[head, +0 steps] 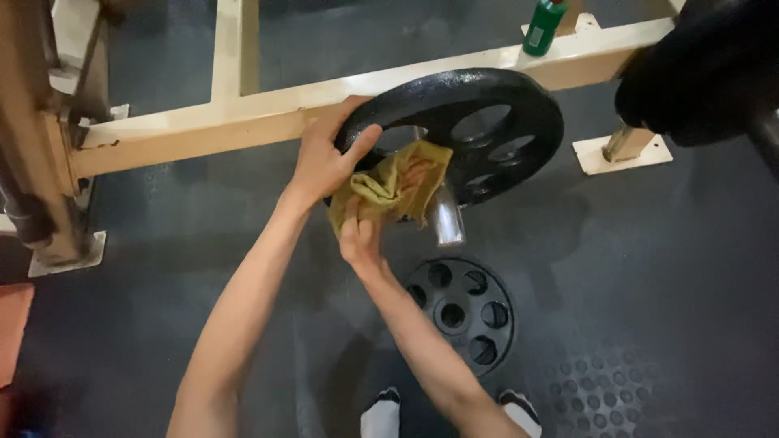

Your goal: Wiping down a weight plate with a cleaning cloth in a gym area.

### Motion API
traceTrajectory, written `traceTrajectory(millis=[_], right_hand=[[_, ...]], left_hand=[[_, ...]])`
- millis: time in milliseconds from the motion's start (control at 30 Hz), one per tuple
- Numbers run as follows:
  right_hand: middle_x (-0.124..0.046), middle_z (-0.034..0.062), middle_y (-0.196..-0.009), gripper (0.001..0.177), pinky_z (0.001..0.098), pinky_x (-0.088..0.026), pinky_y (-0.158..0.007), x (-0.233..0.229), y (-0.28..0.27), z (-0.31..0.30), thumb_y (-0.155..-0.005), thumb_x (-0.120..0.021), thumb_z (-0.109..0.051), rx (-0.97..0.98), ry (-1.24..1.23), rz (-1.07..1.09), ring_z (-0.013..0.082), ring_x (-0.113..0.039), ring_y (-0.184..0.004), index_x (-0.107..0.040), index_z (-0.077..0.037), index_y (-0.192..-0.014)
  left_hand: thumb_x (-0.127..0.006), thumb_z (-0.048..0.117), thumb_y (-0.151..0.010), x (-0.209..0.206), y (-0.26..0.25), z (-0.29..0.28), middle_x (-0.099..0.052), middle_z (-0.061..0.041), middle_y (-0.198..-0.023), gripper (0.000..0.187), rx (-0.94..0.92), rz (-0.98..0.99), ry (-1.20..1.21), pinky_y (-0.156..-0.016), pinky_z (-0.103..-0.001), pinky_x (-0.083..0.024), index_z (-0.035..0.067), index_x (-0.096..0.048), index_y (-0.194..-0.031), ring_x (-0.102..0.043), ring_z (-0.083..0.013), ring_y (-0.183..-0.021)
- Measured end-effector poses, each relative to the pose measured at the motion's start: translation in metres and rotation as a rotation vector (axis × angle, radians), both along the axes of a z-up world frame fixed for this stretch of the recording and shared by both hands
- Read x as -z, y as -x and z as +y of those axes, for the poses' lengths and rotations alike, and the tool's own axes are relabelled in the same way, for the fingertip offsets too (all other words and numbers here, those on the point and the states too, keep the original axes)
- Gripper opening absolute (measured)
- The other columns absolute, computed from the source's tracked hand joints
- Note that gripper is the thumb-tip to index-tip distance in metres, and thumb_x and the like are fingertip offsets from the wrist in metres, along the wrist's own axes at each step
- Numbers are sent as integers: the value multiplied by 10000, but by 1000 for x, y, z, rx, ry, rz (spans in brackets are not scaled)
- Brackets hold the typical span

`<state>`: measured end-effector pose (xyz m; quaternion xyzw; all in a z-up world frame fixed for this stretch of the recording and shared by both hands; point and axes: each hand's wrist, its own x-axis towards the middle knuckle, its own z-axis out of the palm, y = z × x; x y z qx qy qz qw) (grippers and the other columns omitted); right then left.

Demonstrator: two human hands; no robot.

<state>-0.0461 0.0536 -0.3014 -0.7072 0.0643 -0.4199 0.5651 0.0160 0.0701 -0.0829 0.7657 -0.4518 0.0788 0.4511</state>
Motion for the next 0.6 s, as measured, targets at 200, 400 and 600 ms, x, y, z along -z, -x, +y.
traceTrajectory(millis=[200, 400, 600], right_hand=[[-629, 189, -1190, 429, 431, -481, -961, -45, 1, -7, -1156, -344, -303, -24, -290, 12, 331, -614, -1073, -593, 28, -1267], [-559, 153, -1375, 522, 390, -453, -1075, -57, -6, -34, -1140, -365, -389, 85, -581, -203, 260, -562, -1228, -492, 44, -1402], [-433, 179, -1577, 658, 359, -389, -1164, -70, -7, -68, -1136, -364, -424, 259, -735, -313, 261, -485, -1378, -349, 75, -1565]], left_hand=[[-654, 322, -1001, -8, 3, 4, -754, -149, -1133, 412, 1, 106, 28, -933, -356, -539, 73, -648, -1329, -746, -269, -1043], [-632, 277, -1052, 16, -10, 12, -725, -194, -1257, 399, 64, -19, 133, -1027, -379, -506, 29, -620, -1364, -708, -328, -1180], [-567, 306, -1063, 64, -20, 25, -705, -232, -1201, 443, -3, 19, 199, -966, -383, -511, -8, -592, -1374, -693, -350, -1111]])
